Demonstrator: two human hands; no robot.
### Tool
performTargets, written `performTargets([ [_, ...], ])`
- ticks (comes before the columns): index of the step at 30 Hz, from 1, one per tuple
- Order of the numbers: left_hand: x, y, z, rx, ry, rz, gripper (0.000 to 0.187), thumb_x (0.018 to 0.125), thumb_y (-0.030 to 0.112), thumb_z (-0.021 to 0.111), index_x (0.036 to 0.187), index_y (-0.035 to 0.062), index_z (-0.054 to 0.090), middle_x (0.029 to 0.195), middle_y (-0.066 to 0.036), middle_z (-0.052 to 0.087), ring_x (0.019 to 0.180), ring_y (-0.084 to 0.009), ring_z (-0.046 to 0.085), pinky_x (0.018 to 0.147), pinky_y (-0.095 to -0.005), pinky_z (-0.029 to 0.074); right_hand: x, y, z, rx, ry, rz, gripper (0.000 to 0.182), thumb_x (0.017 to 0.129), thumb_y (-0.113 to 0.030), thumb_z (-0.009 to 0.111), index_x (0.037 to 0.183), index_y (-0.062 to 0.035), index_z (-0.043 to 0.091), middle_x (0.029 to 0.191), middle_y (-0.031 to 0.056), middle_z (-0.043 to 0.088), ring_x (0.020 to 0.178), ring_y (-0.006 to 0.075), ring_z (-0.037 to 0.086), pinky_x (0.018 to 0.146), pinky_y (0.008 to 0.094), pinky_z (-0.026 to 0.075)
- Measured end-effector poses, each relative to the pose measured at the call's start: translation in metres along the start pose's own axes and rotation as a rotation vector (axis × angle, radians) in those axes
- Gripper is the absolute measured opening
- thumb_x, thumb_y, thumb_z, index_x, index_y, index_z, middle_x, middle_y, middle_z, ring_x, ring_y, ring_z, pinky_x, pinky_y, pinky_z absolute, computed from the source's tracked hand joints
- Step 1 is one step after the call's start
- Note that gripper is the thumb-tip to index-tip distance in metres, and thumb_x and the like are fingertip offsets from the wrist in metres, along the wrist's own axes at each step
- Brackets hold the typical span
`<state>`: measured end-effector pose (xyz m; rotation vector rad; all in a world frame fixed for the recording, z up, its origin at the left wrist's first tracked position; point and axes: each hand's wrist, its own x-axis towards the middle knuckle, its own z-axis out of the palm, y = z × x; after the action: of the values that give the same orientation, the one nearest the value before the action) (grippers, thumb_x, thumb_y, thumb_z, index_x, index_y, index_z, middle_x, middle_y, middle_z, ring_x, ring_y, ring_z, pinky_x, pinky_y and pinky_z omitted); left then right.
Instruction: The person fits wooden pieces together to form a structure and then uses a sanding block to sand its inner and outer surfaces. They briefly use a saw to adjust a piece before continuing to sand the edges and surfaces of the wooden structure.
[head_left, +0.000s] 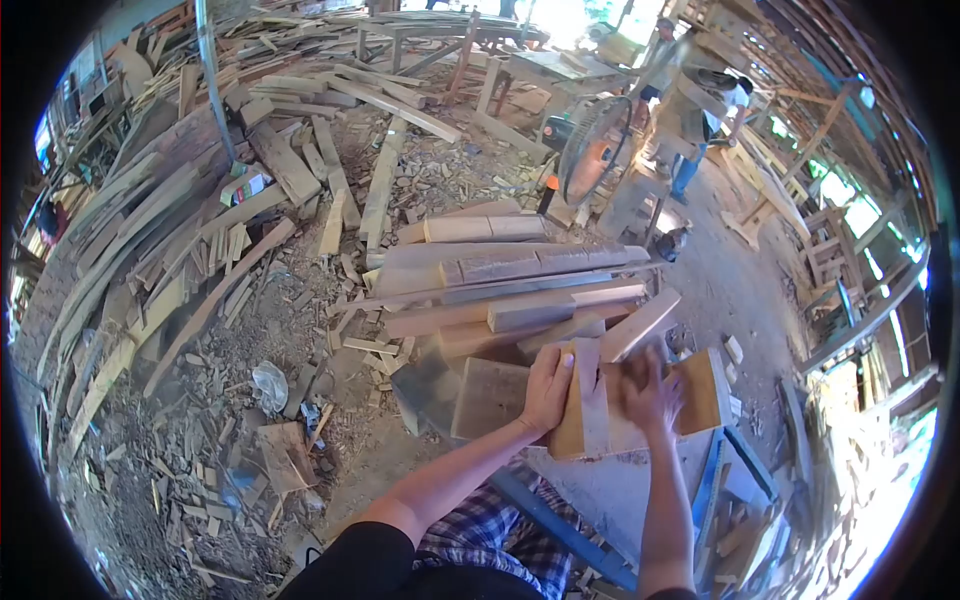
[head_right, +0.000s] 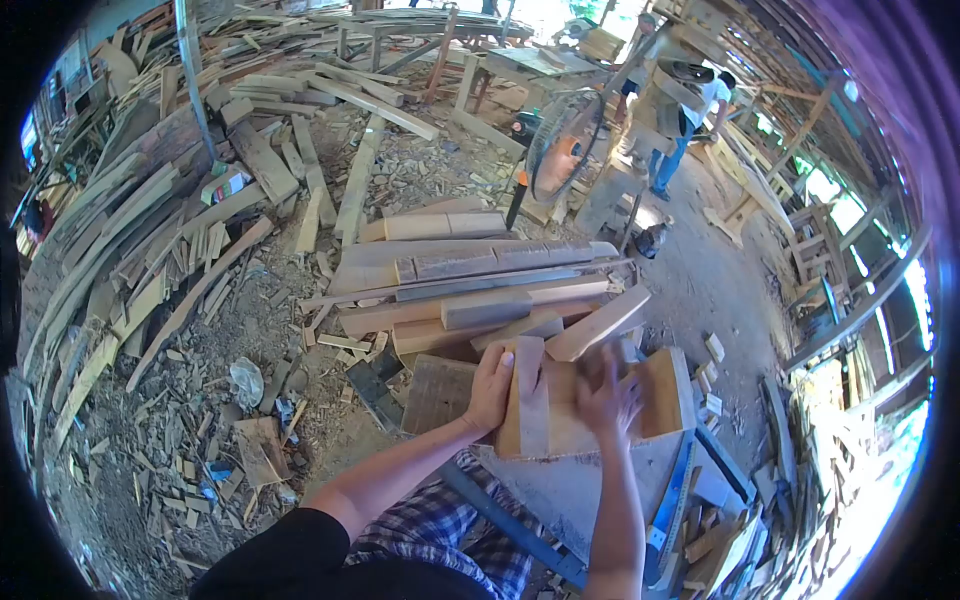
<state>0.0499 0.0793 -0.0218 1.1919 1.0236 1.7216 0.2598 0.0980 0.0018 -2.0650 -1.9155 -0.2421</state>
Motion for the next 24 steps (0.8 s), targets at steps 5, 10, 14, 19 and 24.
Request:
performTargets([
  [5,-0.006,-0.005,0.005,-0.100,0.052,-0.120,0.031,0.104,0.029,0.043,0.105,-0.0001,0.053,0.102,-0.019,0.056,0.099,-0.0286,0.055,0.090,-0.0410,0.043,-0.039,-0.039,-0.029,0.013,-0.202,0.037,0.076,0.080,-0.046,0.069,0.150,-0.0343,0.040,0.130,0.0312,0.045,0.123,0.0511,0.044,0.100,0.0678,0.034],
  [10,-0.006,-0.007,0.002,-0.152,-0.063,-0.164,0.035,0.107,0.031,0.038,0.111,0.0015,0.056,0.108,-0.015,0.059,0.103,-0.0221,0.055,0.092,-0.0383,0.043,-0.033,-0.012,-0.029,0.052,-0.137,-0.112,0.075,0.082,-0.048,0.066,0.150,-0.0333,0.039,0.124,0.0290,0.047,0.118,0.0501,0.045,0.092,0.0661,0.037],
  [14,-0.006,-0.014,0.000,-0.071,-0.010,-0.049,0.041,0.108,0.036,0.034,0.115,0.0027,0.056,0.107,-0.011,0.059,0.100,-0.0195,0.055,0.090,-0.0353,0.045,-0.005,-0.004,0.003,-0.058,0.025,0.043,0.076,0.081,-0.045,0.065,0.151,-0.0371,0.037,0.124,0.0284,0.047,0.113,0.0478,0.047,0.092,0.0620,0.038],
  [19,-0.005,-0.003,-0.001,-0.116,-0.097,-0.066,0.046,0.109,0.042,0.029,0.116,0.0046,0.054,0.104,-0.007,0.057,0.097,-0.0158,0.054,0.090,-0.0331,0.045,-0.062,-0.035,-0.053,0.086,-0.119,-0.208,0.075,0.079,-0.042,0.066,0.150,-0.0381,0.040,0.124,0.0269,0.048,0.111,0.0445,0.048,0.093,0.0578,0.039],
  [24,-0.006,0.010,0.007,-0.130,-0.050,-0.097,0.052,0.108,0.048,0.027,0.115,0.0049,0.054,0.102,-0.006,0.056,0.095,-0.0160,0.054,0.089,-0.0332,0.045,0.019,-0.003,-0.022,0.061,-0.144,0.094,0.076,0.080,-0.044,0.067,0.150,-0.0373,0.039,0.130,0.0300,0.045,0.118,0.0478,0.046,0.101,0.0579,0.037],
])
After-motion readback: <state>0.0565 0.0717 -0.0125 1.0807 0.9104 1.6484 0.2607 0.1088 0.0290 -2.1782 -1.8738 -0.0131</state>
